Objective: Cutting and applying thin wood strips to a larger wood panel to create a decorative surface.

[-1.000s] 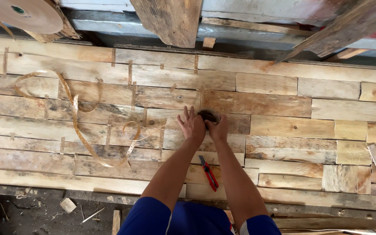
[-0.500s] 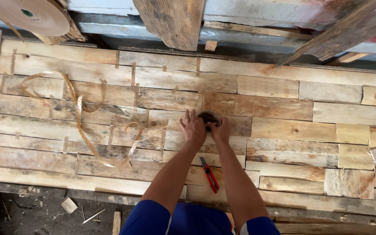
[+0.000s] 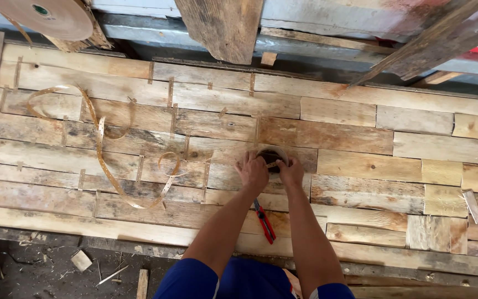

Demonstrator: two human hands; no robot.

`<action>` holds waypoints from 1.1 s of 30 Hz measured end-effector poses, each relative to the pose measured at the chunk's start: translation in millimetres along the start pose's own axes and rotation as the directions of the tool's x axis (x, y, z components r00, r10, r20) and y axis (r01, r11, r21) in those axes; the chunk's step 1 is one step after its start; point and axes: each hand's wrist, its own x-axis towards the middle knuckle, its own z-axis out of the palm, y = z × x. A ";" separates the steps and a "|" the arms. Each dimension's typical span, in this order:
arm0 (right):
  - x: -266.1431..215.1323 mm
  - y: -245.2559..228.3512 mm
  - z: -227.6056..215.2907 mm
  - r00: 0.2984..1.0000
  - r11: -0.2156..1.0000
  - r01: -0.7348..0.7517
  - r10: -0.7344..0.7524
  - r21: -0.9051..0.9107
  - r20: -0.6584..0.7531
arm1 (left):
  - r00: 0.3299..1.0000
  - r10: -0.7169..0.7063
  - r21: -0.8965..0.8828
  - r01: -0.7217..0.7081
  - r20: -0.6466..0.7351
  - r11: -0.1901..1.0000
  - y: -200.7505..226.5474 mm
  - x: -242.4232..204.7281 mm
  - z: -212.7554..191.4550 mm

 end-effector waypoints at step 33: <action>-138.9 -56.0 45.0 0.759 0.767 0.642 -0.631 0.021 -0.158 | 0.826 -0.250 -0.414 0.021 -0.506 0.910 -239.6 -98.7 -52.6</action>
